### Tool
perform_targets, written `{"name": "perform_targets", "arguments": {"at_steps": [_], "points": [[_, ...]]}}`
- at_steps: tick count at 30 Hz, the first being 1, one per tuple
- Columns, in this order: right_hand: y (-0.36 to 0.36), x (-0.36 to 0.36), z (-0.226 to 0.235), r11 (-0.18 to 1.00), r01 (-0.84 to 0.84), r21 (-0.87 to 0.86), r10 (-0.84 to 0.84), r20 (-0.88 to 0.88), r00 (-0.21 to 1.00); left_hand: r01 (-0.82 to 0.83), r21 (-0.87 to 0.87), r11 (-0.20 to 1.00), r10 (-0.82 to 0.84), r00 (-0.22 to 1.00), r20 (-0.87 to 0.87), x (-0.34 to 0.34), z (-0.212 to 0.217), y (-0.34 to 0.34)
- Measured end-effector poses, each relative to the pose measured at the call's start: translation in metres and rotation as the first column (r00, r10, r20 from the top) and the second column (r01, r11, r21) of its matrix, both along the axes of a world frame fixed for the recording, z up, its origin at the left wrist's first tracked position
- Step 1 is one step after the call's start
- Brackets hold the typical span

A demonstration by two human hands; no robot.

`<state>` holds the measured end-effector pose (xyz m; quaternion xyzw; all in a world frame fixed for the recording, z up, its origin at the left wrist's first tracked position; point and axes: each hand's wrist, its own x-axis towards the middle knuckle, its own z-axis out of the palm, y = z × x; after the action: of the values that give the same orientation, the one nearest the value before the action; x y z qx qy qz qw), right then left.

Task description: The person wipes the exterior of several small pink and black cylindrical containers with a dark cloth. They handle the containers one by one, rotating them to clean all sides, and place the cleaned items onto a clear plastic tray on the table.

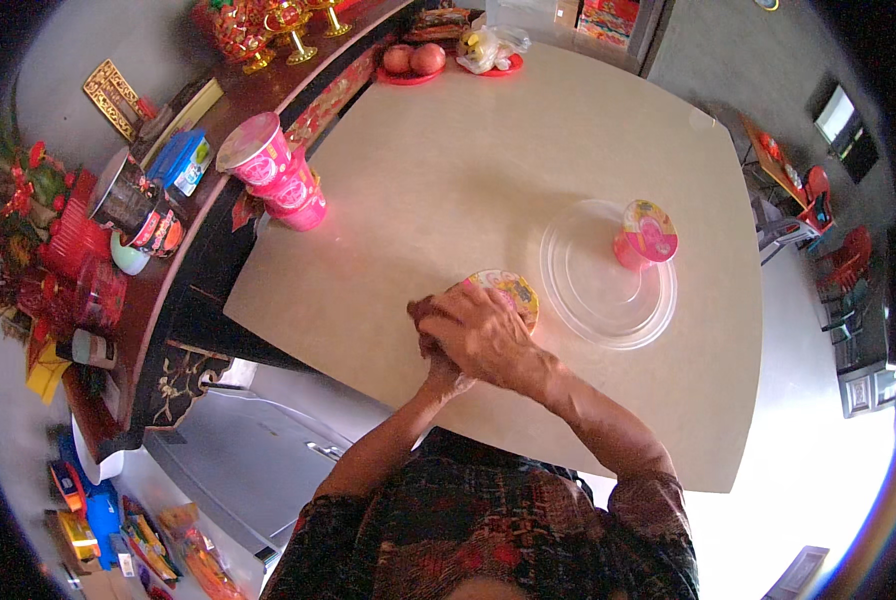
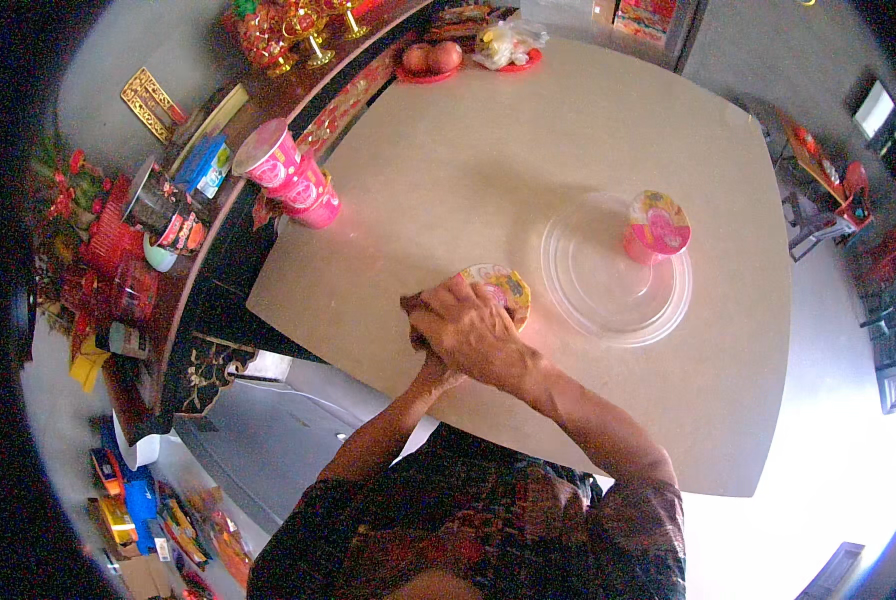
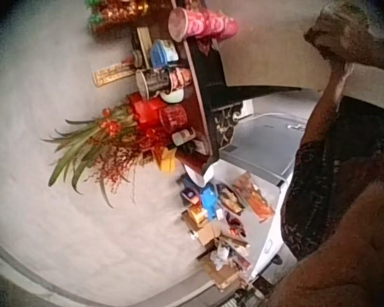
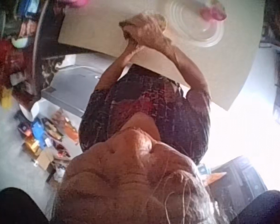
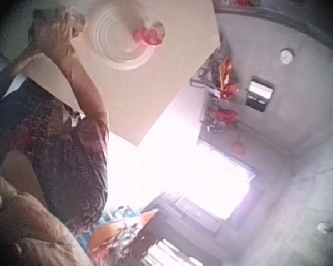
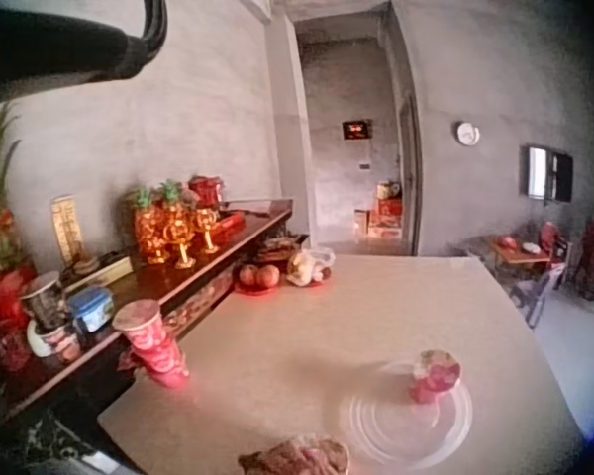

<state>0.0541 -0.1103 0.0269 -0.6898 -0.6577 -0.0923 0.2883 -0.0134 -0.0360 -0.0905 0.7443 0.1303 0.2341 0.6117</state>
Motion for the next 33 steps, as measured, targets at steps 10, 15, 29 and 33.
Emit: {"name": "perform_targets", "arguments": {"at_steps": [10,15,29,33], "points": [[-0.013,0.048,-0.003,0.820,0.570,-0.039,-0.563,0.116,0.818,-0.097,0.058,0.994,0.089,0.987,0.131,0.008,0.044,-0.008],[-0.057,0.013,0.002,0.888,0.459,0.020,-0.450,0.237,0.861,-0.126,0.172,0.977,0.115,0.991,0.070,0.009,0.050,-0.007],[0.008,0.058,0.004,0.956,0.253,-0.151,-0.249,0.040,0.968,-0.062,0.090,0.994,0.058,0.997,0.044,0.008,0.033,-0.004],[-0.001,0.109,0.008,0.946,-0.061,-0.318,-0.152,-0.603,0.783,-0.025,0.047,0.999,0.020,0.992,0.123,0.007,0.046,-0.008]]}}
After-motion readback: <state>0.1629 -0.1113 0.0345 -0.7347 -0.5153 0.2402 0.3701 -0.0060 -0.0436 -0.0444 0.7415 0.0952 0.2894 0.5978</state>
